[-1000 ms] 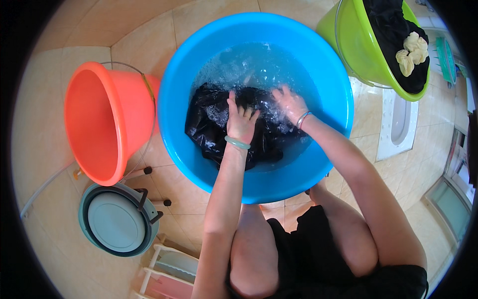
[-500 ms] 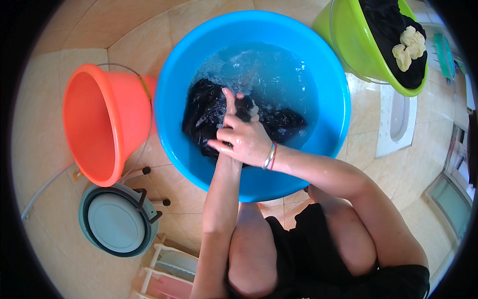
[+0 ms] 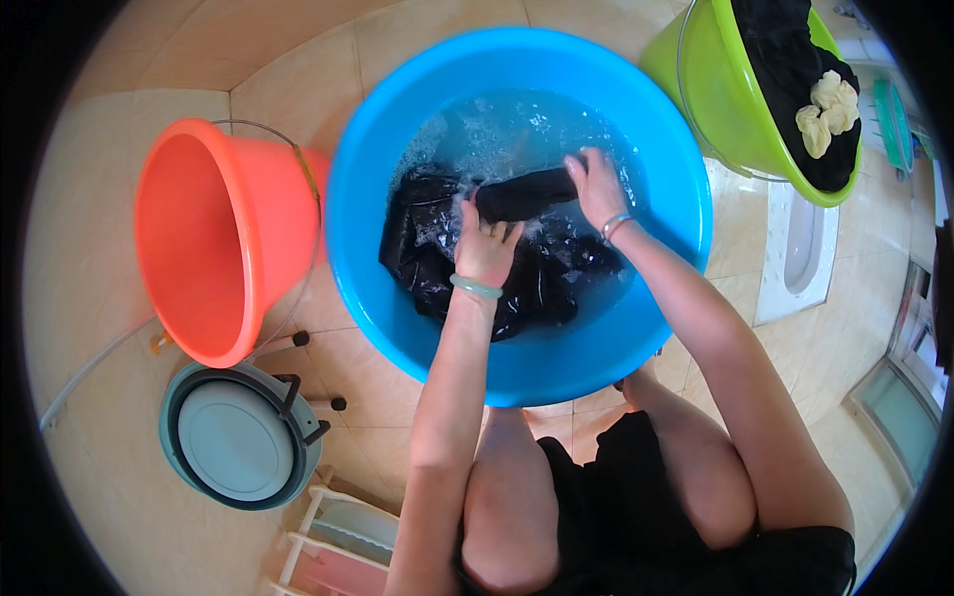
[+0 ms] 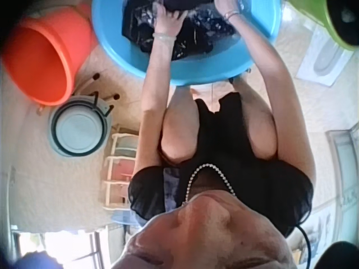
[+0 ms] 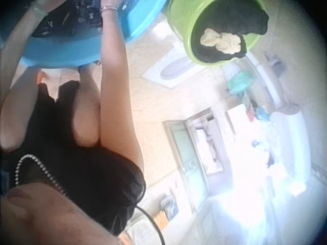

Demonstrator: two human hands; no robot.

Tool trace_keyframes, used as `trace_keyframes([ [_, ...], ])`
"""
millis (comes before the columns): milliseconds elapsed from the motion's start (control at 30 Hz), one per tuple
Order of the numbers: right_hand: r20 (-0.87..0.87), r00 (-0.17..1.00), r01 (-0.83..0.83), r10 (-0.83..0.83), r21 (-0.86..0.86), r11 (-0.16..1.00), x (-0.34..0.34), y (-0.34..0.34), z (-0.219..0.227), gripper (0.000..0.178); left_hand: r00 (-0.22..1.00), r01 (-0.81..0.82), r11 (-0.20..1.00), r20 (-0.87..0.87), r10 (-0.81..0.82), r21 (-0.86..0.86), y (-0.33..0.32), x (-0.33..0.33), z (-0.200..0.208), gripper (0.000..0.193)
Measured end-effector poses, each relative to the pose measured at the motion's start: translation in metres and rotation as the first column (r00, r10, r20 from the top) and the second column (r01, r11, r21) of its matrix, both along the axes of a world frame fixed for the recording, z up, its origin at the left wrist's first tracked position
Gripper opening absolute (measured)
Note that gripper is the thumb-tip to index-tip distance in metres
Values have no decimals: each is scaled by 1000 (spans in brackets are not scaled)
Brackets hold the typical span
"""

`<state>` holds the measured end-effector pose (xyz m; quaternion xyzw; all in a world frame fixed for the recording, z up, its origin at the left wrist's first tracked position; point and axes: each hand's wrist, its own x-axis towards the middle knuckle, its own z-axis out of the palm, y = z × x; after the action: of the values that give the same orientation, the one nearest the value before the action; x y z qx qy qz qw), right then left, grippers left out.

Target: The person sits on a small stool and hand-washes a yellow cloth in a blue basin filled with soapy water. They then transfer dark clothes from a red bucket into the blue basin and wash them by hand. Finally, the person pours the soapy water into a squat toilet and scrubs the toilet bowl with a brush.

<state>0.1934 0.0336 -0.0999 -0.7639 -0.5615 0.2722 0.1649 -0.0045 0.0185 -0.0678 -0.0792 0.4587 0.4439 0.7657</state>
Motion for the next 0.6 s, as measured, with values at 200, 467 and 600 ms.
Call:
trace_keyframes([
  [200, 41, 993, -117, 115, 43, 992, -8, -30, -13, 22, 990, 118, 993, -74, -119, -25, 0, 13, 1, 46],
  [467, -470, 702, -420, 535, 334, 844, -108, -60, 144, 13, 939, 147, 984, 299, -171, 102, 7, -12, 28, 29],
  [600, -292, 821, -381, 490, 359, 852, -112, -51, 150, 21, 915, 135, 976, 356, -190, 173, -1, -7, 35, 28],
])
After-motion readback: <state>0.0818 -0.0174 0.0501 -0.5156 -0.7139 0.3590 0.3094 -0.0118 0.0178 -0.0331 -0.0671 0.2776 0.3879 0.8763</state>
